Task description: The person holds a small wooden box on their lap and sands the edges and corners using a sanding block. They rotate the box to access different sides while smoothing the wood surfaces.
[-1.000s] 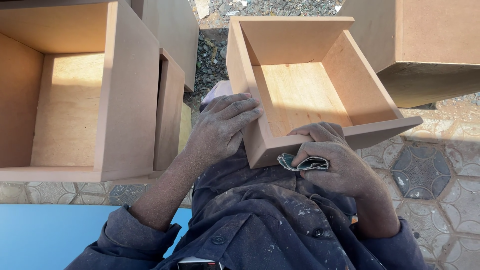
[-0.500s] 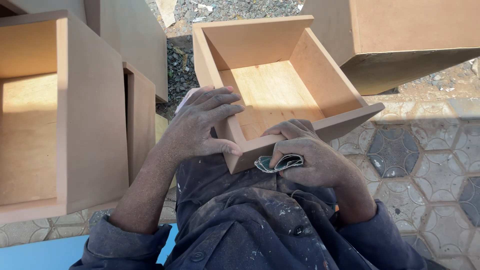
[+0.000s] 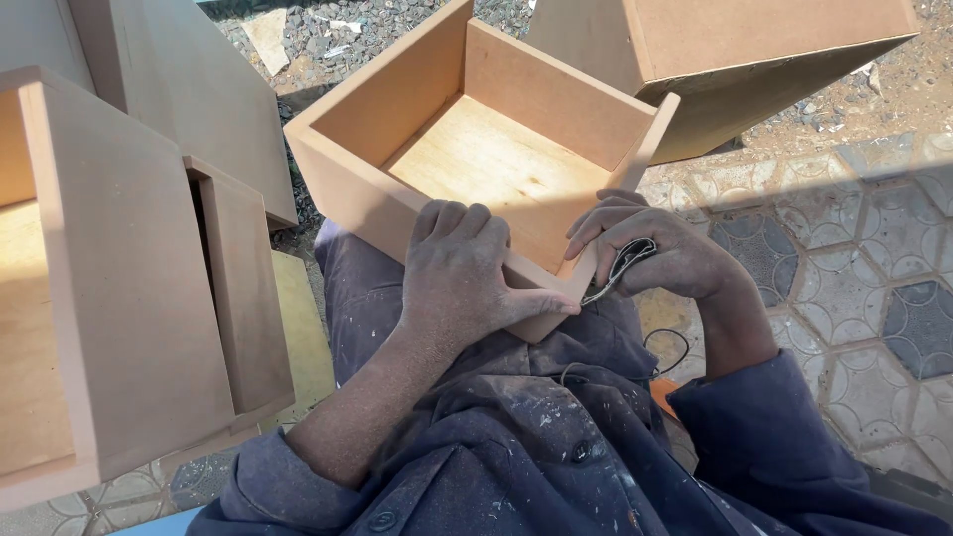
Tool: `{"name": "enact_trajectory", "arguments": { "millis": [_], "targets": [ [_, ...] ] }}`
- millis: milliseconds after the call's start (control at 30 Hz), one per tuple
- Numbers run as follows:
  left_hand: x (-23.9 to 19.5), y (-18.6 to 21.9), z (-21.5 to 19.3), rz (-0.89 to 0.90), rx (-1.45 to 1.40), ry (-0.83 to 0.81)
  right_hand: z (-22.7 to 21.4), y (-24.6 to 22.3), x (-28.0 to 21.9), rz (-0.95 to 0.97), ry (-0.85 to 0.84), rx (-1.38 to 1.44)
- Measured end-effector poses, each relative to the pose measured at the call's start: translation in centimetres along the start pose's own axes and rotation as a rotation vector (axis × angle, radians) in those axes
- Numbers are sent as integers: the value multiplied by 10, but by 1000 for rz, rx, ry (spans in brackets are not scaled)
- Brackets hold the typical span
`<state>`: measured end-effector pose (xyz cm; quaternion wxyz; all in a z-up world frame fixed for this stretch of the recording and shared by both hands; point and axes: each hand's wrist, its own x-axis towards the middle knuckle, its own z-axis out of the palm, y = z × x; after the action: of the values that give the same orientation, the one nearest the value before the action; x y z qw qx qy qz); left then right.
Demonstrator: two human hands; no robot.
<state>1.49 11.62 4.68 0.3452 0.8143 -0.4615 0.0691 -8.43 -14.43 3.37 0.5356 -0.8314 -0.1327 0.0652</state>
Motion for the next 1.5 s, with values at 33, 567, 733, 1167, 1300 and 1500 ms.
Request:
{"name": "enact_trajectory", "arguments": {
  "millis": [33, 567, 733, 1167, 1300, 1500],
  "targets": [
    [1, 8, 3, -1, -1, -2, -5, -8, -4, 2, 0, 2],
    [-5, -3, 7, 46, 201, -50, 4, -46, -56, 200, 55, -67],
    [4, -24, -1, 88, 156, -8, 26, -41, -52, 103, 155, 97],
    [-21, -29, -10, 59, 144, -21, 42, -109, -44, 321, 390, -187],
    [-23, -28, -6, 70, 136, 39, 52, -122, -19, 376, 397, -237],
    [-20, -34, -5, 72, 118, 39, 54, -124, -1, 514, 177, -434]
  ]
}}
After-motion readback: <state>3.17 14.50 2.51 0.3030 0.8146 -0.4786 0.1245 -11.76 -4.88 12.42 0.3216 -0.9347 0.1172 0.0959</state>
